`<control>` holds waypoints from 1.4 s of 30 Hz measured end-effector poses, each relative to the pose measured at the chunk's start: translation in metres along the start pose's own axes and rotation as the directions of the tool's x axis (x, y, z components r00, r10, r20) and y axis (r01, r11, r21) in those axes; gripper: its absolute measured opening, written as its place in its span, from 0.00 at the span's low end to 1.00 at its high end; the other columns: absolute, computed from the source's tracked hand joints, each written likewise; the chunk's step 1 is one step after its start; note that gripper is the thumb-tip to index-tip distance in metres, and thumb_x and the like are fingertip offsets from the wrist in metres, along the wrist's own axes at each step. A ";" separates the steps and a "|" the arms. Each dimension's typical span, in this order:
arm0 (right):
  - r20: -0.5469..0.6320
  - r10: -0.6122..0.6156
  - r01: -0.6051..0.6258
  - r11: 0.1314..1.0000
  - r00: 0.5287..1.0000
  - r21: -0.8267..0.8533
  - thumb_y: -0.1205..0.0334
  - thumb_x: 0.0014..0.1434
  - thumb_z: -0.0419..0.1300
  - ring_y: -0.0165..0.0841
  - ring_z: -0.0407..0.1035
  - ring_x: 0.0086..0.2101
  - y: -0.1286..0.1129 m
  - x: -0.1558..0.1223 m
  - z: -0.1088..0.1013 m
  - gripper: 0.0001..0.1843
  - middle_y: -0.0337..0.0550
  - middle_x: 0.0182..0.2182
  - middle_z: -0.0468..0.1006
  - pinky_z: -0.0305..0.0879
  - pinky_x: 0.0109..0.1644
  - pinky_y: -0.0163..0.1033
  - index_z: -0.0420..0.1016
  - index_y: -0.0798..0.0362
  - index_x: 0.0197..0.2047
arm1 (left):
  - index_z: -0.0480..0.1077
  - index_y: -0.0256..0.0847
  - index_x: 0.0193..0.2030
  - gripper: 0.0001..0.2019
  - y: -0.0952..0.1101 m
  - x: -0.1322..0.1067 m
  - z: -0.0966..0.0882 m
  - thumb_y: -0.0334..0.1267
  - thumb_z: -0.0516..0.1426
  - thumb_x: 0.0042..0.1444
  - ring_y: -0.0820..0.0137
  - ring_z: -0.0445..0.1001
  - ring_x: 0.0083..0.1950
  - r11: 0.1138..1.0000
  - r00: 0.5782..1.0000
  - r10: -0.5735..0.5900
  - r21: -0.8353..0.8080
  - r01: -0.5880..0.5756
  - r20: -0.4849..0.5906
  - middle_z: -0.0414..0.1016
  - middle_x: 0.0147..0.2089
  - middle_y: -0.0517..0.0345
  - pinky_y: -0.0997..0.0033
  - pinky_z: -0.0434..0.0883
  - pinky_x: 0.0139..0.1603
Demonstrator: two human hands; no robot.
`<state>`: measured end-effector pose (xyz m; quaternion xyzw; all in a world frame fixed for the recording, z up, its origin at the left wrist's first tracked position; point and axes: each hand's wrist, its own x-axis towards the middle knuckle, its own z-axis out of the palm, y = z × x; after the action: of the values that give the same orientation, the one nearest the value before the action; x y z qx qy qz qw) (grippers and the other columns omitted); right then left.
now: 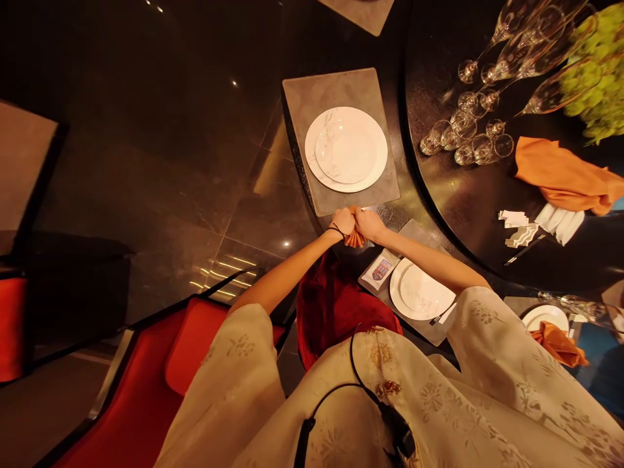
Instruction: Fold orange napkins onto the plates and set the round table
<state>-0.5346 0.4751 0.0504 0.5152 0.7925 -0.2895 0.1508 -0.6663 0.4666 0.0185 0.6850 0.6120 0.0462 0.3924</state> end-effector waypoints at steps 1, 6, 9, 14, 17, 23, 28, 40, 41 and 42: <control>0.017 0.027 -0.027 1.000 0.999 0.001 0.61 0.75 0.44 0.50 0.79 0.47 -0.004 -0.004 -0.006 0.20 0.67 0.46 0.82 0.73 0.53 0.47 0.71 0.65 0.57 | 0.79 0.30 0.50 0.17 0.005 -0.002 -0.006 0.32 0.49 0.69 0.56 0.83 0.52 0.998 0.998 -0.052 -0.023 0.053 0.020 0.83 0.42 0.37 0.66 0.74 0.55; 0.032 0.096 -0.097 0.994 0.995 0.055 0.62 0.75 0.43 0.49 0.78 0.49 -0.010 -0.019 -0.024 0.21 0.67 0.49 0.81 0.71 0.54 0.45 0.72 0.63 0.56 | 0.76 0.30 0.53 0.16 0.039 -0.021 -0.033 0.32 0.49 0.70 0.56 0.81 0.55 0.967 0.964 -0.255 0.005 0.256 0.072 0.82 0.49 0.35 0.67 0.74 0.53; 0.033 0.133 -0.136 0.986 0.991 0.098 0.62 0.75 0.43 0.48 0.78 0.50 -0.012 -0.023 -0.027 0.21 0.66 0.50 0.81 0.69 0.55 0.45 0.73 0.62 0.55 | 0.74 0.30 0.56 0.16 0.053 -0.029 -0.042 0.33 0.49 0.71 0.56 0.81 0.57 0.961 0.957 -0.277 0.050 0.273 0.081 0.81 0.53 0.34 0.65 0.73 0.55; 0.003 0.168 -0.167 0.976 0.986 0.138 0.62 0.75 0.45 0.48 0.78 0.50 -0.015 -0.025 -0.028 0.20 0.68 0.50 0.81 0.69 0.56 0.45 0.74 0.64 0.57 | 0.76 0.31 0.54 0.17 0.059 -0.029 -0.045 0.33 0.48 0.71 0.56 0.80 0.57 0.952 0.949 -0.304 -0.009 0.306 0.083 0.81 0.53 0.34 0.67 0.73 0.54; -0.034 0.153 -0.143 0.971 0.988 0.192 0.61 0.74 0.48 0.48 0.78 0.49 -0.009 -0.025 -0.027 0.20 0.67 0.49 0.82 0.69 0.56 0.46 0.76 0.63 0.54 | 0.78 0.31 0.51 0.18 0.056 -0.026 -0.048 0.32 0.46 0.71 0.58 0.79 0.59 0.932 0.933 -0.347 -0.073 0.354 0.090 0.81 0.55 0.36 0.67 0.71 0.56; -0.193 -0.067 0.176 0.760 0.979 0.625 0.67 0.67 0.49 0.38 0.78 0.45 0.008 -0.035 -0.005 0.21 0.44 0.42 0.84 0.70 0.59 0.44 0.79 0.55 0.54 | 0.72 0.38 0.62 0.21 0.056 -0.040 -0.063 0.46 0.54 0.68 0.53 0.80 0.58 0.940 0.931 -0.334 -0.126 0.317 -0.145 0.81 0.56 0.42 0.62 0.72 0.56; -0.500 0.070 0.287 0.747 0.863 0.600 0.62 0.61 0.56 0.42 0.71 0.56 0.019 -0.033 0.002 0.21 0.51 0.54 0.78 0.68 0.65 0.51 0.74 0.53 0.56 | 0.66 0.38 0.68 0.23 0.059 -0.059 -0.060 0.38 0.53 0.67 0.52 0.80 0.57 0.986 0.975 -0.141 0.067 0.154 -0.169 0.81 0.56 0.43 0.60 0.73 0.56; -0.009 0.199 0.023 -0.070 0.980 0.997 0.46 0.41 0.74 0.32 0.74 0.34 0.037 -0.035 -0.009 0.28 0.40 0.34 0.81 0.72 0.44 0.38 0.76 0.52 0.42 | 0.70 0.35 0.62 0.19 0.022 -0.075 -0.077 0.34 0.51 0.67 0.58 0.78 0.59 0.827 0.887 0.444 0.325 -0.459 0.124 0.79 0.58 0.42 0.58 0.76 0.61; -0.009 0.175 0.026 -0.093 0.985 0.995 0.42 0.40 0.75 0.33 0.75 0.35 0.035 -0.036 -0.006 0.28 0.42 0.34 0.82 0.71 0.44 0.38 0.78 0.53 0.39 | 0.70 0.36 0.62 0.18 0.020 -0.074 -0.079 0.36 0.51 0.68 0.59 0.79 0.59 0.803 0.867 0.483 0.334 -0.494 0.121 0.80 0.58 0.43 0.59 0.76 0.60; -0.019 0.179 0.037 -0.094 0.984 0.995 0.39 0.39 0.76 0.33 0.75 0.35 0.033 -0.035 -0.003 0.30 0.43 0.34 0.83 0.71 0.43 0.37 0.79 0.54 0.36 | 0.70 0.37 0.61 0.18 0.017 -0.072 -0.081 0.37 0.51 0.68 0.59 0.79 0.59 0.777 0.848 0.519 0.353 -0.521 0.110 0.80 0.58 0.43 0.60 0.77 0.59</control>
<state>-0.4897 0.4614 0.0615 0.5193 0.3002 -0.7326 -0.3217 -0.7144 0.4432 0.1139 0.8886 0.3954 0.0343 0.2301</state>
